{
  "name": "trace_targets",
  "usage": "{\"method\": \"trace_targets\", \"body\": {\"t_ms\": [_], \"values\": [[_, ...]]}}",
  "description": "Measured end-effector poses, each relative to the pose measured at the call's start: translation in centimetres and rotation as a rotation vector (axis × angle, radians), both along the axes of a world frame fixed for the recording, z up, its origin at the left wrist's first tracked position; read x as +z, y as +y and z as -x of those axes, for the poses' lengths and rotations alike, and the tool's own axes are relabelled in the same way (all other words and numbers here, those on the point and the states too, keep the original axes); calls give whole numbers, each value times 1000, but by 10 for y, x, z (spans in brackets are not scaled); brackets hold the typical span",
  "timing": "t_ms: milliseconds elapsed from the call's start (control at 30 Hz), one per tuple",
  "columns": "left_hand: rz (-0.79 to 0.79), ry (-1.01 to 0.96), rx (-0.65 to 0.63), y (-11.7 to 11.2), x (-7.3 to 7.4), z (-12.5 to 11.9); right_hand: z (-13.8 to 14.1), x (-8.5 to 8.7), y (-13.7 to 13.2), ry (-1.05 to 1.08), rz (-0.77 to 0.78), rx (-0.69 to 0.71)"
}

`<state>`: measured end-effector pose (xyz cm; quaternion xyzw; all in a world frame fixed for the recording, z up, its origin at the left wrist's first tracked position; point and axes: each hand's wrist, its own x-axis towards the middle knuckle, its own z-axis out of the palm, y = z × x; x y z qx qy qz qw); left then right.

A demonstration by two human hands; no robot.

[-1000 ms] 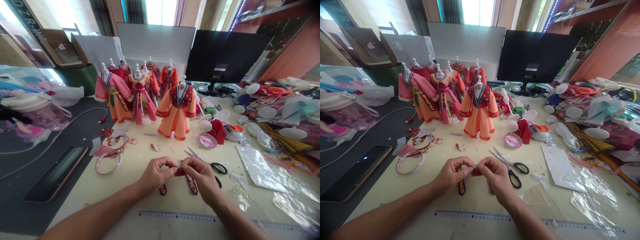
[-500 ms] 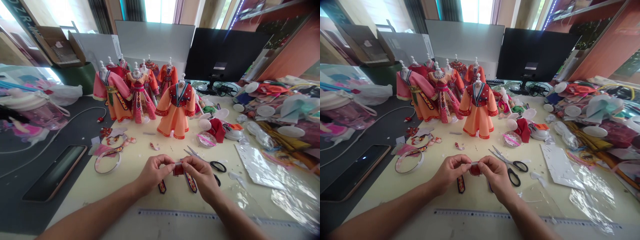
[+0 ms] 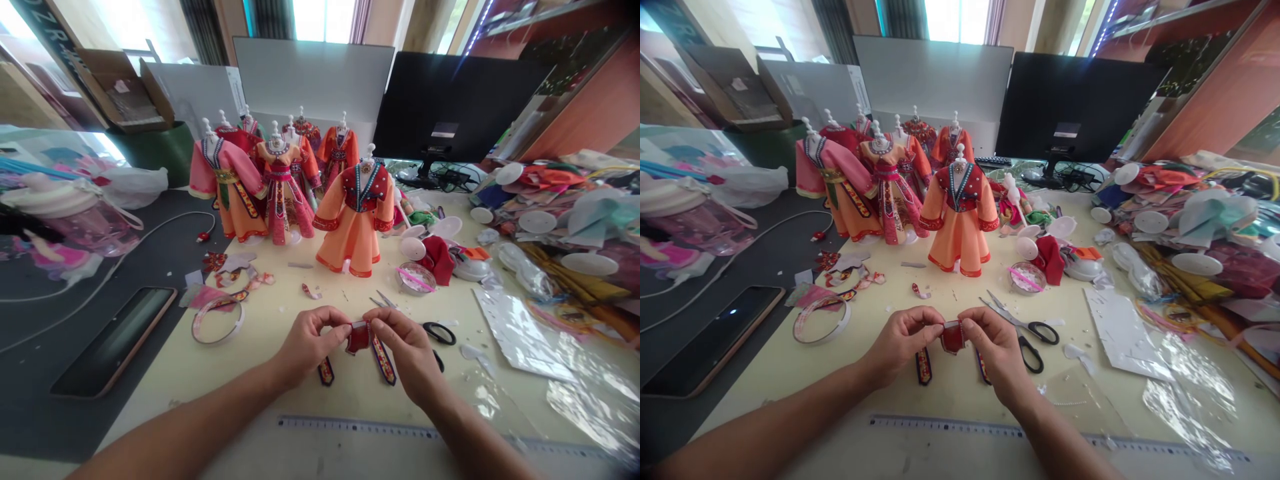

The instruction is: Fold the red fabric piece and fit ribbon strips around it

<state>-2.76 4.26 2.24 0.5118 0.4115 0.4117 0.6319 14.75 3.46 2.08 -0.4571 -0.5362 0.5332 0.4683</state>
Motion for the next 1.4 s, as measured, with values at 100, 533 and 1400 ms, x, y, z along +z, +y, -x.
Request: {"method": "trace_targets", "body": {"t_ms": [100,533,1400], "values": [[-8,-9,23,0,1,0,-1,2,-2,-209,-341,-181],[-149,153,21,-6,7,-4,7,0,-10,-591,-754,-106],[-18,33,1,-4,4,-1,2,8,-5,-479,-457,-109]]}}
